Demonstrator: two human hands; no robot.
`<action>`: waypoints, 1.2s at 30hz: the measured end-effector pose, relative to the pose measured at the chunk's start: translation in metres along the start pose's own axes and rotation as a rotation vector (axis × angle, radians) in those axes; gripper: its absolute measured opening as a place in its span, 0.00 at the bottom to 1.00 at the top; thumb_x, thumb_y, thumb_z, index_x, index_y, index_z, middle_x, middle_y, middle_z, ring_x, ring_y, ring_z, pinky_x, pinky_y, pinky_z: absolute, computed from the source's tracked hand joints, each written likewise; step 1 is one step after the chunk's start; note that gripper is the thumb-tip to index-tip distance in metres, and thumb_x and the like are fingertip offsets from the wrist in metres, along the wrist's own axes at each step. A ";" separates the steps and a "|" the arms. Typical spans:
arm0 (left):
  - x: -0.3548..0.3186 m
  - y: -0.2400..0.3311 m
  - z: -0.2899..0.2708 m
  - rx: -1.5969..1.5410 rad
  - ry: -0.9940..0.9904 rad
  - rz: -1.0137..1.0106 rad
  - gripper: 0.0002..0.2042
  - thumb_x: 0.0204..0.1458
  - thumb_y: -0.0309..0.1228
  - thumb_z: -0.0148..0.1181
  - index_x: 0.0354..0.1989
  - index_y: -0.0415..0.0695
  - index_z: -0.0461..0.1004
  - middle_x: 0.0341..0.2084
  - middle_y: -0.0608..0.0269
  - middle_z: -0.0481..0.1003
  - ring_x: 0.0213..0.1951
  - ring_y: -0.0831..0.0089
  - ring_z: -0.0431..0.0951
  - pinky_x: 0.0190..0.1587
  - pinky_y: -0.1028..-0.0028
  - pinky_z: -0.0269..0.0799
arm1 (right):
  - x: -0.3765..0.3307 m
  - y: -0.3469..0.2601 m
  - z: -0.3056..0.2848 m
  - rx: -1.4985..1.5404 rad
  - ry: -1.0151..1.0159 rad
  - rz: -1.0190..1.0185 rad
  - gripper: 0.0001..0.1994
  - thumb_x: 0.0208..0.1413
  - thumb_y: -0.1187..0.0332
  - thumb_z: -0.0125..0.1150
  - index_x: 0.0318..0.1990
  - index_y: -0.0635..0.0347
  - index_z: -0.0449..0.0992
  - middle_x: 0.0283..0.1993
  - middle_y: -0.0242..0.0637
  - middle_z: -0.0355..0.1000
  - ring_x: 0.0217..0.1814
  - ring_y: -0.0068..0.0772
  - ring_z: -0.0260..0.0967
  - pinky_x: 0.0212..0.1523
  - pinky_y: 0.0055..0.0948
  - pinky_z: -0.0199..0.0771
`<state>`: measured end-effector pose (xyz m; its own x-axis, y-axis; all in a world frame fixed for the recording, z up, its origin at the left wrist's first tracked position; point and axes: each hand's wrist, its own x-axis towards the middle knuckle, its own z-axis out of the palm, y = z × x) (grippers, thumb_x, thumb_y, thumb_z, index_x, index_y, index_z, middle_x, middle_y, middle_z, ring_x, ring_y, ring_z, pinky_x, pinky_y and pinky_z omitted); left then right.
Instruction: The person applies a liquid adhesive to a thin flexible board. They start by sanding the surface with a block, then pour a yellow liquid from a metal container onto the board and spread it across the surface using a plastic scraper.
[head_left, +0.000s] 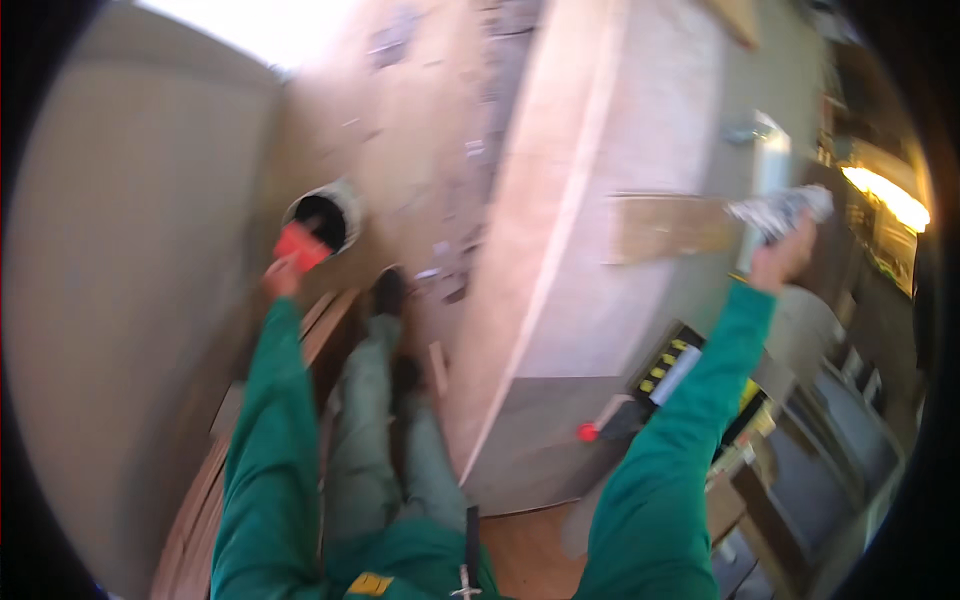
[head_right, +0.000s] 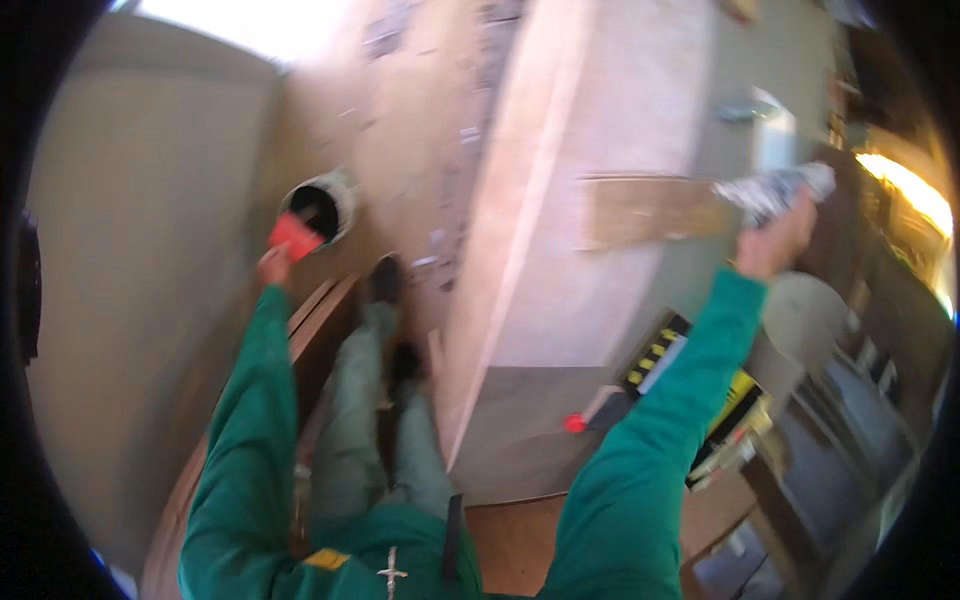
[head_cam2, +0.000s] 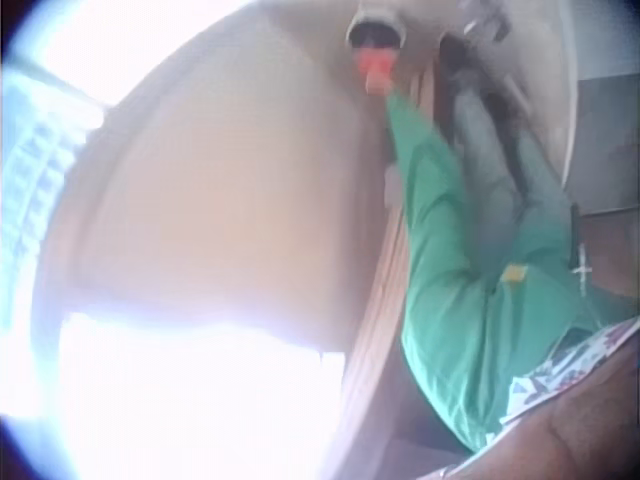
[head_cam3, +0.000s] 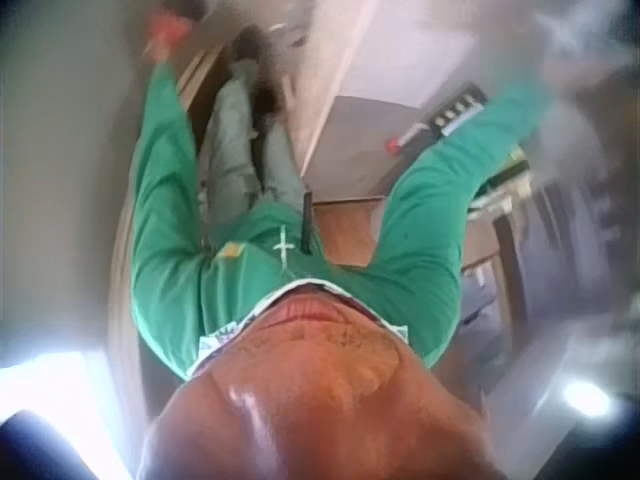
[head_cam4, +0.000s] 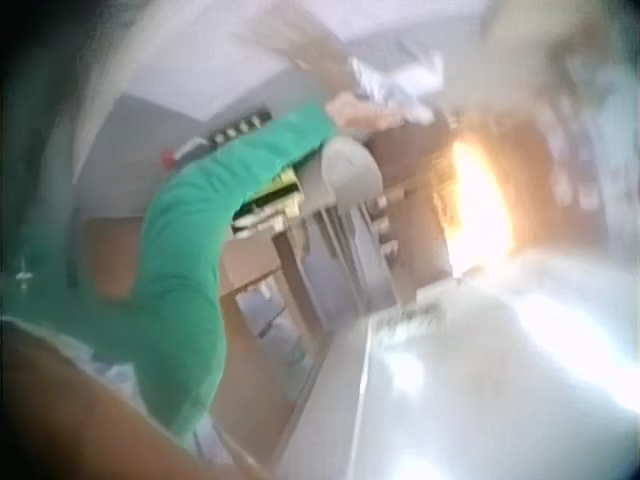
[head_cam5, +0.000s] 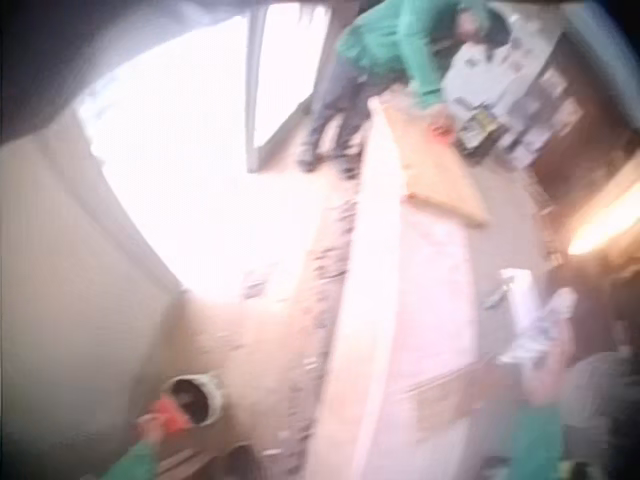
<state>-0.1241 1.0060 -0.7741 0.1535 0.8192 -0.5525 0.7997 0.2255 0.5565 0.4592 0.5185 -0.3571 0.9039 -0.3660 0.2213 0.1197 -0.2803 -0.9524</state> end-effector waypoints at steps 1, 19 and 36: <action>0.016 -0.014 -0.022 -0.011 0.040 -0.063 0.14 0.52 0.42 0.69 0.35 0.42 0.86 0.25 0.66 0.81 0.30 0.76 0.77 0.38 0.70 0.74 | -0.057 -0.028 0.034 0.085 -0.067 0.109 0.16 0.65 0.64 0.57 0.53 0.66 0.75 0.53 0.42 0.75 0.52 0.36 0.75 0.53 0.37 0.78; -0.118 0.077 -0.050 -0.483 0.039 0.032 0.09 0.56 0.32 0.67 0.31 0.38 0.78 0.26 0.66 0.79 0.29 0.81 0.75 0.35 0.76 0.71 | -0.565 0.065 0.167 -0.068 -1.218 0.146 0.15 0.60 0.57 0.63 0.37 0.62 0.77 0.68 0.61 0.62 0.68 0.58 0.62 0.67 0.46 0.60; -0.195 0.143 -0.069 -0.405 0.084 0.168 0.09 0.59 0.29 0.64 0.30 0.38 0.73 0.23 0.66 0.76 0.26 0.81 0.73 0.30 0.76 0.70 | -0.607 0.140 0.207 -0.008 -0.855 0.547 0.18 0.67 0.54 0.56 0.43 0.64 0.74 0.35 0.46 0.76 0.37 0.38 0.73 0.43 0.40 0.74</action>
<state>-0.0799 0.9153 -0.5440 0.2007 0.8984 -0.3905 0.4729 0.2603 0.8418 0.0117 0.8851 -0.6680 0.8254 0.3109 -0.4712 -0.3981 -0.2712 -0.8763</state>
